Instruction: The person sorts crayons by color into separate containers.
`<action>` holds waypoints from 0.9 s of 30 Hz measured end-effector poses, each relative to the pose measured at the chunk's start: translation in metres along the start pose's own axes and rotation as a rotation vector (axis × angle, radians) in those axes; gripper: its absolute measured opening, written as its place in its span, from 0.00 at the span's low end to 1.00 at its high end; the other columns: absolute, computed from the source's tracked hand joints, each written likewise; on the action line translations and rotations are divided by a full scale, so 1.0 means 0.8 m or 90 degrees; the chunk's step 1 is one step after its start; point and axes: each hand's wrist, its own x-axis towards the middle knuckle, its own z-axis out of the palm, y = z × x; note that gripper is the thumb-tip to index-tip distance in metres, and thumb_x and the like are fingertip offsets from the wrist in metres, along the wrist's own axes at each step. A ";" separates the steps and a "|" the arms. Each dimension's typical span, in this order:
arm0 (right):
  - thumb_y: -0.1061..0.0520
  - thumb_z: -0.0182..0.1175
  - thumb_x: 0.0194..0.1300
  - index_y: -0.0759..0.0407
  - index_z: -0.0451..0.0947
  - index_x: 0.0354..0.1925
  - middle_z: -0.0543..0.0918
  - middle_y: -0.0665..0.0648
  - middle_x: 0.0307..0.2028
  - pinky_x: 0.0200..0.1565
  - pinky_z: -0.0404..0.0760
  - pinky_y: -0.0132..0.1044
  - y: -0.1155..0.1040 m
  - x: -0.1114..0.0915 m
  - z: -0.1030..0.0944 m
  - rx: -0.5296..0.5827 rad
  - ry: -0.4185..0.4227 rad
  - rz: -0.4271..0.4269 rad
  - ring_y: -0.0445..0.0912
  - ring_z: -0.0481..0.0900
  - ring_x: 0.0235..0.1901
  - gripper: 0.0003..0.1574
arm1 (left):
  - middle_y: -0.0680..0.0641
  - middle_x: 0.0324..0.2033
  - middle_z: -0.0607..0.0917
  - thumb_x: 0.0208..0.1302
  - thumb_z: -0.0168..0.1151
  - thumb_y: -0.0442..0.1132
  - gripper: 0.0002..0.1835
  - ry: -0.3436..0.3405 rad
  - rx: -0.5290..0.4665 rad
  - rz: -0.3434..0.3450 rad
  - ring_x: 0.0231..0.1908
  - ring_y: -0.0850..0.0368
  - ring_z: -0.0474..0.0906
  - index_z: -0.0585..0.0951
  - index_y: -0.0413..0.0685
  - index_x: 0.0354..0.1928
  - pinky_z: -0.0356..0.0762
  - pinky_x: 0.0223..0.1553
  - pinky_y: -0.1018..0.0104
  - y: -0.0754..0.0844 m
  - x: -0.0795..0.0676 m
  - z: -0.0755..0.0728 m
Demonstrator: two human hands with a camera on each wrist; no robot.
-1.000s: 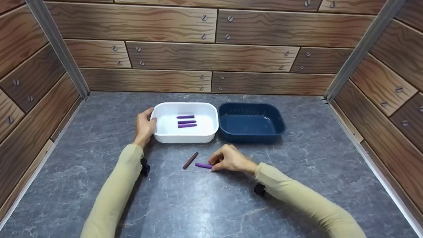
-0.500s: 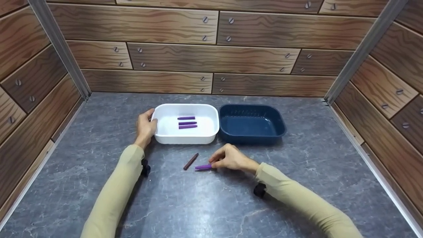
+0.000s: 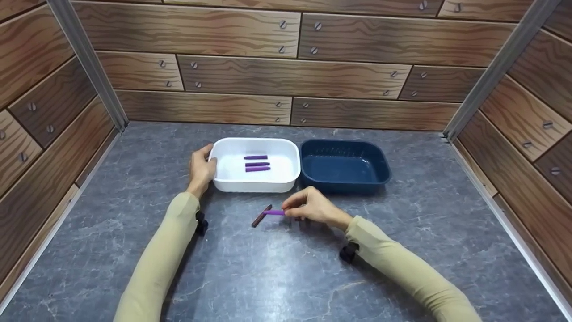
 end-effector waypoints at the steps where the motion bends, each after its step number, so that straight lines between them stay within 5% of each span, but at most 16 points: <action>1: 0.60 0.69 0.58 0.62 0.87 0.42 0.88 0.56 0.30 0.22 0.77 0.29 -0.001 0.001 -0.001 0.013 0.006 -0.001 0.39 0.77 0.20 0.12 | 0.39 0.68 0.71 0.69 0.46 0.28 0.27 0.000 -0.002 0.002 0.67 0.46 0.69 0.67 0.42 0.71 0.69 0.67 0.57 0.001 0.001 0.000; 8: 0.60 0.69 0.60 0.63 0.87 0.42 0.87 0.57 0.30 0.22 0.78 0.31 -0.011 0.015 -0.007 0.080 0.050 0.000 0.41 0.76 0.18 0.12 | 0.39 0.66 0.73 0.68 0.46 0.28 0.28 -0.001 -0.006 0.016 0.66 0.46 0.70 0.67 0.41 0.71 0.70 0.66 0.56 0.005 0.003 0.000; 19: 0.59 0.69 0.61 0.67 0.86 0.44 0.88 0.56 0.34 0.48 0.84 0.52 -0.012 0.033 -0.012 0.185 0.097 -0.023 0.43 0.84 0.32 0.15 | 0.37 0.62 0.77 0.65 0.47 0.27 0.28 0.014 -0.007 0.033 0.61 0.46 0.76 0.70 0.39 0.68 0.75 0.61 0.56 0.000 0.000 -0.001; 23: 0.60 0.71 0.57 0.66 0.86 0.45 0.88 0.55 0.35 0.46 0.85 0.49 -0.010 0.036 -0.010 0.189 0.113 -0.018 0.42 0.85 0.33 0.16 | 0.38 0.63 0.77 0.66 0.48 0.28 0.28 0.018 0.002 0.026 0.62 0.47 0.75 0.70 0.40 0.68 0.73 0.63 0.57 -0.003 -0.002 -0.003; 27: 0.64 0.72 0.55 0.67 0.86 0.45 0.89 0.55 0.36 0.40 0.85 0.34 -0.010 0.040 -0.008 0.191 0.134 -0.022 0.40 0.84 0.33 0.17 | 0.39 0.64 0.76 0.66 0.47 0.28 0.28 0.012 0.003 0.024 0.63 0.47 0.73 0.69 0.41 0.69 0.72 0.64 0.57 -0.004 -0.002 -0.003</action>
